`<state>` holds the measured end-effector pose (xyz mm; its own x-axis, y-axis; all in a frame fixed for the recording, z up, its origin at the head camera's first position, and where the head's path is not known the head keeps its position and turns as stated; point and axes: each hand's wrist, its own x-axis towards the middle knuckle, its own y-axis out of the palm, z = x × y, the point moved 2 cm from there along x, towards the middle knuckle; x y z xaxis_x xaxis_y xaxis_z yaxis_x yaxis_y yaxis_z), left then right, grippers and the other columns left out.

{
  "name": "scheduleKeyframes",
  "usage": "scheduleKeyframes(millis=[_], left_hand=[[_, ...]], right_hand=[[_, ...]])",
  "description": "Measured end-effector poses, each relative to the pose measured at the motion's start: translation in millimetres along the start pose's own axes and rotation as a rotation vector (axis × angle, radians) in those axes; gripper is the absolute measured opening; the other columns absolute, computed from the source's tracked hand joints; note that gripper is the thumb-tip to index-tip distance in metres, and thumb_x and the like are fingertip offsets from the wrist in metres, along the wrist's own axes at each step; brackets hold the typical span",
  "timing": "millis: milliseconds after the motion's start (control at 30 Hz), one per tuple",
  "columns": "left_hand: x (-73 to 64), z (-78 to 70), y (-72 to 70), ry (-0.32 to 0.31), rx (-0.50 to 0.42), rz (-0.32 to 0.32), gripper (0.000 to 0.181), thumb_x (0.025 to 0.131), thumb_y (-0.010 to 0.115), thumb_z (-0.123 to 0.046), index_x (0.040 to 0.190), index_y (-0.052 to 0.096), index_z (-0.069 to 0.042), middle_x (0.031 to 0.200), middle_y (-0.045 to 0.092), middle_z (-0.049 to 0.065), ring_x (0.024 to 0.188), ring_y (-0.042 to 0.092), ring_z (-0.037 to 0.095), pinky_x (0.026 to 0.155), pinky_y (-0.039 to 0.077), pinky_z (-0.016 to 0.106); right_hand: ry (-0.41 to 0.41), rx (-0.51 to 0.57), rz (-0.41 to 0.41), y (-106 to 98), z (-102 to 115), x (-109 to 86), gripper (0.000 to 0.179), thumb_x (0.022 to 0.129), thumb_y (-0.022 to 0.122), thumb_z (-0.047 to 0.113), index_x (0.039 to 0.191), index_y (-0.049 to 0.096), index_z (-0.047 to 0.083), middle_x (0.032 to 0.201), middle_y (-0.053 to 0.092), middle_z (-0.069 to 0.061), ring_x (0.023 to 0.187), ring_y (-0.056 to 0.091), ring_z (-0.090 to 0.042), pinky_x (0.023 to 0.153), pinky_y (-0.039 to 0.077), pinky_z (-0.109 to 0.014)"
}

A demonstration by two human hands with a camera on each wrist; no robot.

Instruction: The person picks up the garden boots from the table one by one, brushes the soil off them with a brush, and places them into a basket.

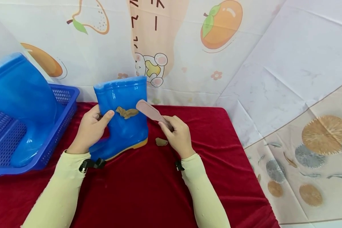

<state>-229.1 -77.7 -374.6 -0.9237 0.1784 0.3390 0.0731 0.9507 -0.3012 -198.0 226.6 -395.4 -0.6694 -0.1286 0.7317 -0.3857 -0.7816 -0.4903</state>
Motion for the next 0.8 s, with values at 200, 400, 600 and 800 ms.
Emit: scheduleKeyframes(millis=[200, 400, 600, 800], left_hand=[[-0.7, -2.6, 2.6, 0.026, -0.030, -0.057, 0.050, 0.105, 0.061, -0.030, 0.145, 0.053, -0.001, 0.138, 0.065, 0.016, 0.120, 0.066, 0.040, 0.102, 0.051, 0.061], [1.1, 0.9, 6.6, 0.017, -0.011, 0.061, 0.051, 0.106, 0.059, -0.030, 0.149, 0.048, -0.004, 0.142, 0.061, 0.017, 0.125, 0.062, 0.041, 0.105, 0.048, 0.064], [-0.1, -2.1, -1.8, -0.071, 0.098, 0.201, 0.064, 0.106, 0.057, -0.040, 0.159, 0.034, -0.011, 0.153, 0.051, 0.016, 0.137, 0.051, 0.044, 0.109, 0.040, 0.069], [-0.9, -4.8, -11.1, -0.145, 0.219, 0.241, 0.068, 0.101, 0.066, -0.039, 0.155, 0.037, -0.008, 0.143, 0.056, 0.019, 0.128, 0.056, 0.041, 0.104, 0.045, 0.069]], right_hand=[[-0.006, 0.003, -0.012, 0.7, 0.7, 0.6, 0.017, 0.092, 0.079, 0.011, 0.108, 0.077, 0.005, 0.078, 0.064, -0.004, 0.065, 0.047, -0.011, 0.058, 0.040, -0.025], [0.002, 0.007, -0.006, 1.7, -0.7, -0.2, 0.017, 0.092, 0.079, 0.011, 0.108, 0.077, 0.005, 0.081, 0.066, -0.005, 0.066, 0.049, -0.012, 0.059, 0.040, -0.025], [0.007, -0.018, 0.013, 3.5, -3.1, -1.3, 0.017, 0.093, 0.078, 0.014, 0.108, 0.077, 0.007, 0.078, 0.062, -0.003, 0.066, 0.048, -0.011, 0.058, 0.041, -0.026], [0.044, -0.042, 0.030, 3.2, -5.6, -3.0, 0.017, 0.097, 0.075, 0.016, 0.111, 0.076, 0.007, 0.083, 0.065, -0.003, 0.066, 0.048, -0.011, 0.058, 0.041, -0.026]])
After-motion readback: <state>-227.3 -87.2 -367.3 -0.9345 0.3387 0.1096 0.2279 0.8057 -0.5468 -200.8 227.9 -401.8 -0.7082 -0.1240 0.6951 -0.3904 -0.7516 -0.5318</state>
